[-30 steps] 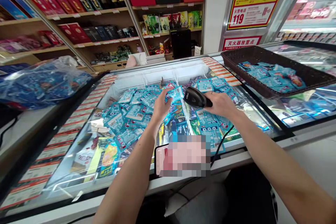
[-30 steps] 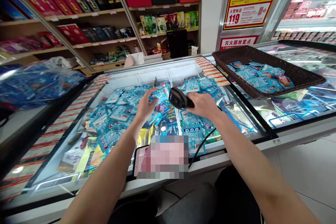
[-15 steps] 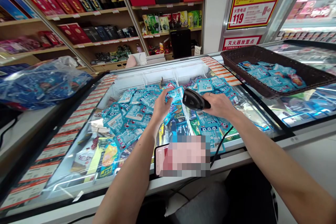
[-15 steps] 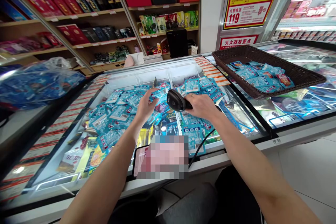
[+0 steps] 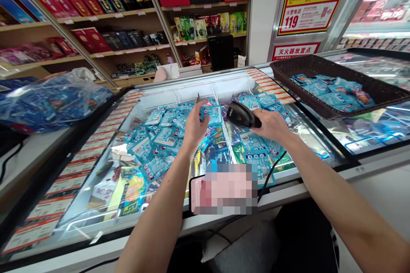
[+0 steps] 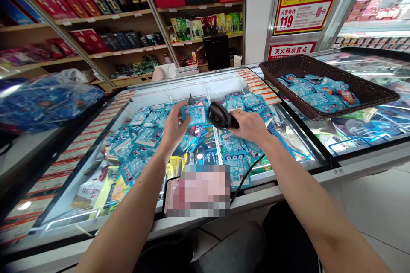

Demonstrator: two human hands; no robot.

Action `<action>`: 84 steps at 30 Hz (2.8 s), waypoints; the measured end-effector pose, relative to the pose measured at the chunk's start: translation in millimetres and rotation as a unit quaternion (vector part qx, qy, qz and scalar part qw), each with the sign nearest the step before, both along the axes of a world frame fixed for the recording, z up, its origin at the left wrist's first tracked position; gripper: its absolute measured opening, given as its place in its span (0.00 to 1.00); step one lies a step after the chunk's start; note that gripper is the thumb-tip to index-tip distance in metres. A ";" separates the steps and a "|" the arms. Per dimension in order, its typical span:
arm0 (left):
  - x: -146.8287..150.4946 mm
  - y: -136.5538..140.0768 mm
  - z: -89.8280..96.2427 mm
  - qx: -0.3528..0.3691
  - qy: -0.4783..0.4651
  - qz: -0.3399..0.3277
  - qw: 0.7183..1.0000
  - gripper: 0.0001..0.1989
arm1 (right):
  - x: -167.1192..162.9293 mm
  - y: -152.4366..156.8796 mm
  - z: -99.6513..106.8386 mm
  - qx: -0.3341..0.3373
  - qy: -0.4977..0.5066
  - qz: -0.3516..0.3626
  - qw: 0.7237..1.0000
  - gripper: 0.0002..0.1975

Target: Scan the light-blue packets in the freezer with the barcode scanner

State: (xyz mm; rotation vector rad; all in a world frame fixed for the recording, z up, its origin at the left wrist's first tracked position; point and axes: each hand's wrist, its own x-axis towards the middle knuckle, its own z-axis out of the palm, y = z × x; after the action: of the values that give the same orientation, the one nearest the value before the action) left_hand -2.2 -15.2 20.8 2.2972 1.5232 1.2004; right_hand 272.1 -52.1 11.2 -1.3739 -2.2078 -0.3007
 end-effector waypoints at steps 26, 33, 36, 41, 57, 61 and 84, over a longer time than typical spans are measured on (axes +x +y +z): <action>-24.8 3.3 -20.0 0.031 0.275 0.039 0.960 0.18 | 5.7 6.4 -1.4 -0.028 0.019 -0.054 0.998 0.16; 2.5 -2.9 -21.3 -0.002 0.222 -0.101 0.970 0.17 | 8.6 5.9 2.0 -0.032 0.020 -0.079 0.996 0.14; 14.6 -7.8 -19.5 -0.034 0.180 -0.169 0.968 0.19 | 9.1 4.9 4.0 -0.046 0.015 -0.075 0.996 0.14; 29.9 -18.7 -2.3 -0.116 0.150 -0.230 0.954 0.23 | 11.4 3.5 5.4 -0.052 0.015 -0.078 0.996 0.14; 71.7 -66.5 -0.8 -0.183 0.271 -0.190 0.926 0.51 | 6.4 -22.8 8.9 0.004 0.047 -0.098 0.994 0.18; 76.7 -62.3 -10.7 -0.136 0.276 -0.169 0.936 0.49 | 5.6 -38.0 4.8 0.025 0.065 -0.107 0.992 0.18; 60.0 -30.8 -15.7 -0.121 0.140 -0.055 0.981 0.27 | -18.7 -7.6 8.6 0.028 0.058 -0.161 0.985 0.16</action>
State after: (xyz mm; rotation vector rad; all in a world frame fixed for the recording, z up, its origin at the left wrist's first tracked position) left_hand 57.9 -46.0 5.1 2.4201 1.5046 0.6455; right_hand 253.4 -59.7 19.8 -1.6724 -1.8664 -0.3831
